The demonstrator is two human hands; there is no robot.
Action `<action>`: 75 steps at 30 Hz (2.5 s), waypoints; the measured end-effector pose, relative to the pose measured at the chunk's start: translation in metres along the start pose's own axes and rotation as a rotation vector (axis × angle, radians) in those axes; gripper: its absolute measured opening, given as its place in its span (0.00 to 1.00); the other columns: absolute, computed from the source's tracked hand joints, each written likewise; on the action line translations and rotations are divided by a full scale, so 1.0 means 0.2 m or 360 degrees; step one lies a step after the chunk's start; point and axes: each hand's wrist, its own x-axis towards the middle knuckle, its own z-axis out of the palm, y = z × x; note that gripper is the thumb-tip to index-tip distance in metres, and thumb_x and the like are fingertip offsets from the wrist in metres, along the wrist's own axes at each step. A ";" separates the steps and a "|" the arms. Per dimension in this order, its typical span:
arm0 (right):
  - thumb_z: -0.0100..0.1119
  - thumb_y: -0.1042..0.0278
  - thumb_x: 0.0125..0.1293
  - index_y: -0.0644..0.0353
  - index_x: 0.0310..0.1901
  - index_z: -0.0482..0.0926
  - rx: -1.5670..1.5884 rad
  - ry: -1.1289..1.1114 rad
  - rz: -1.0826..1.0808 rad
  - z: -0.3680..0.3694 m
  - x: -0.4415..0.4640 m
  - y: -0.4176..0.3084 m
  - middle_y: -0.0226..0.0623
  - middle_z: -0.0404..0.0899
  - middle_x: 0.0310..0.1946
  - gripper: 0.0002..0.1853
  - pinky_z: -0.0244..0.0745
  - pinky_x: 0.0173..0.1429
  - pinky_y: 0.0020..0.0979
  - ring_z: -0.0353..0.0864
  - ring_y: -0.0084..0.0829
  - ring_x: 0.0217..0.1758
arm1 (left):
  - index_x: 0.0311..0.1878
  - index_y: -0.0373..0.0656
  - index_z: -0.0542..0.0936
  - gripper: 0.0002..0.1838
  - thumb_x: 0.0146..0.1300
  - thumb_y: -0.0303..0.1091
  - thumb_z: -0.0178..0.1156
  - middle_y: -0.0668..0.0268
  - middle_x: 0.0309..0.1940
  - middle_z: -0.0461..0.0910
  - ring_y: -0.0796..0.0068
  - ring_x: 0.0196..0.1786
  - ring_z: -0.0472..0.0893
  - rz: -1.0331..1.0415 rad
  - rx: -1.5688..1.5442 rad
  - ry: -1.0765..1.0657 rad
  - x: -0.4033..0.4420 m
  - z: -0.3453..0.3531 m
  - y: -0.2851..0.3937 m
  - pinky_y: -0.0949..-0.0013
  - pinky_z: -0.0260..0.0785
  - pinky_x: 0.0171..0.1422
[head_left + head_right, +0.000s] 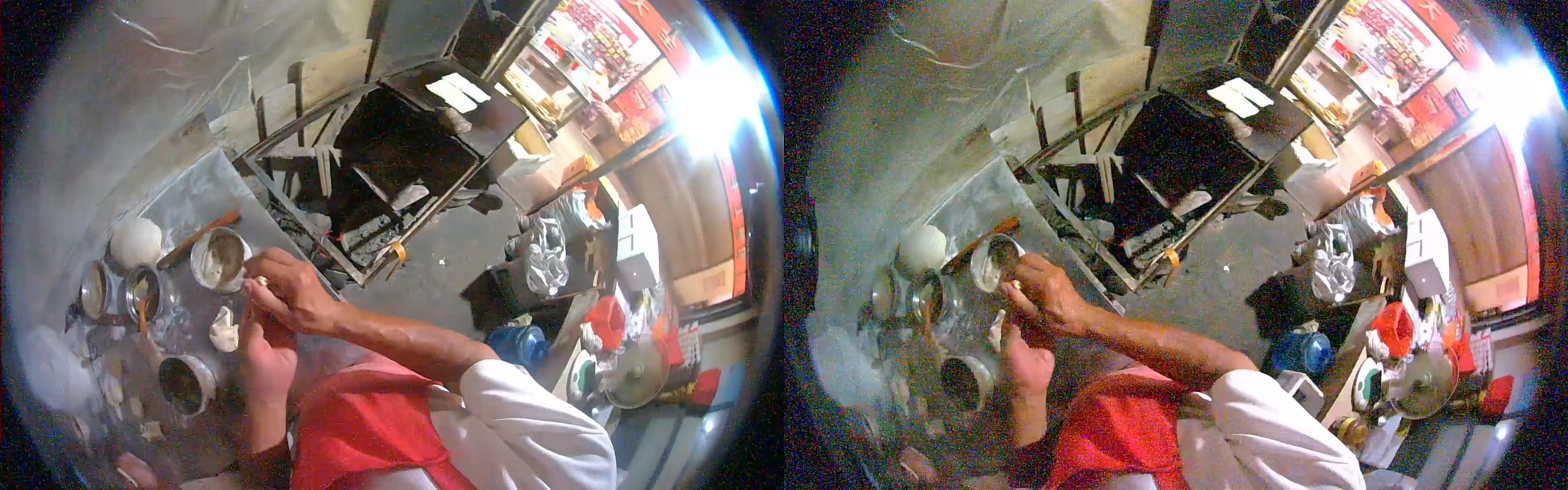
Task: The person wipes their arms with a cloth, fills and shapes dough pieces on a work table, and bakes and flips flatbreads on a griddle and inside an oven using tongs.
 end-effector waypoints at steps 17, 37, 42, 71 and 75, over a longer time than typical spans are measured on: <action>0.54 0.53 0.74 0.60 0.33 0.75 0.1129 -0.0059 0.0429 0.15 -0.04 -0.02 0.22 0.72 0.27 0.17 0.67 0.32 0.26 0.68 0.16 0.30 | 0.72 0.36 0.59 0.28 0.76 0.43 0.42 0.55 0.66 0.66 0.59 0.68 0.68 0.0533 0.1796 -0.0178 -0.01 -0.25 -0.01 0.60 0.62 0.71; 0.48 0.54 0.76 0.59 0.28 0.76 0.1614 -0.0198 0.0865 0.36 0.00 0.02 0.40 0.82 0.35 0.21 0.72 0.60 0.40 0.79 0.38 0.52 | 0.68 0.40 0.65 0.24 0.76 0.42 0.48 0.58 0.61 0.71 0.64 0.65 0.69 0.0837 0.1332 0.0176 -0.12 -0.18 0.11 0.61 0.57 0.72; 0.48 0.54 0.76 0.59 0.25 0.72 0.1436 -0.0290 0.0864 0.38 -0.01 -0.05 0.37 0.78 0.30 0.22 0.74 0.54 0.36 0.79 0.33 0.44 | 0.68 0.38 0.63 0.25 0.76 0.44 0.47 0.57 0.64 0.66 0.64 0.70 0.64 0.0667 0.0800 0.0199 -0.12 -0.26 0.05 0.63 0.53 0.74; 0.61 0.81 0.57 0.61 0.43 0.82 -0.0357 -0.1134 0.0254 0.19 -0.32 0.85 0.44 0.82 0.44 0.12 0.80 0.49 0.33 0.84 0.41 0.45 | 0.59 0.38 0.76 0.22 0.61 0.28 0.64 0.65 0.41 0.81 0.75 0.39 0.81 0.0784 0.0663 0.0673 -0.22 -0.64 0.18 0.71 0.74 0.47; 0.62 0.80 0.58 0.59 0.51 0.79 -0.0251 -0.1048 0.0059 0.31 -0.30 0.81 0.44 0.79 0.53 0.17 0.73 0.63 0.37 0.78 0.44 0.59 | 0.67 0.38 0.69 0.37 0.55 0.36 0.70 0.48 0.62 0.71 0.54 0.66 0.70 0.1062 0.2024 0.1097 -0.27 -1.02 -0.05 0.56 0.62 0.70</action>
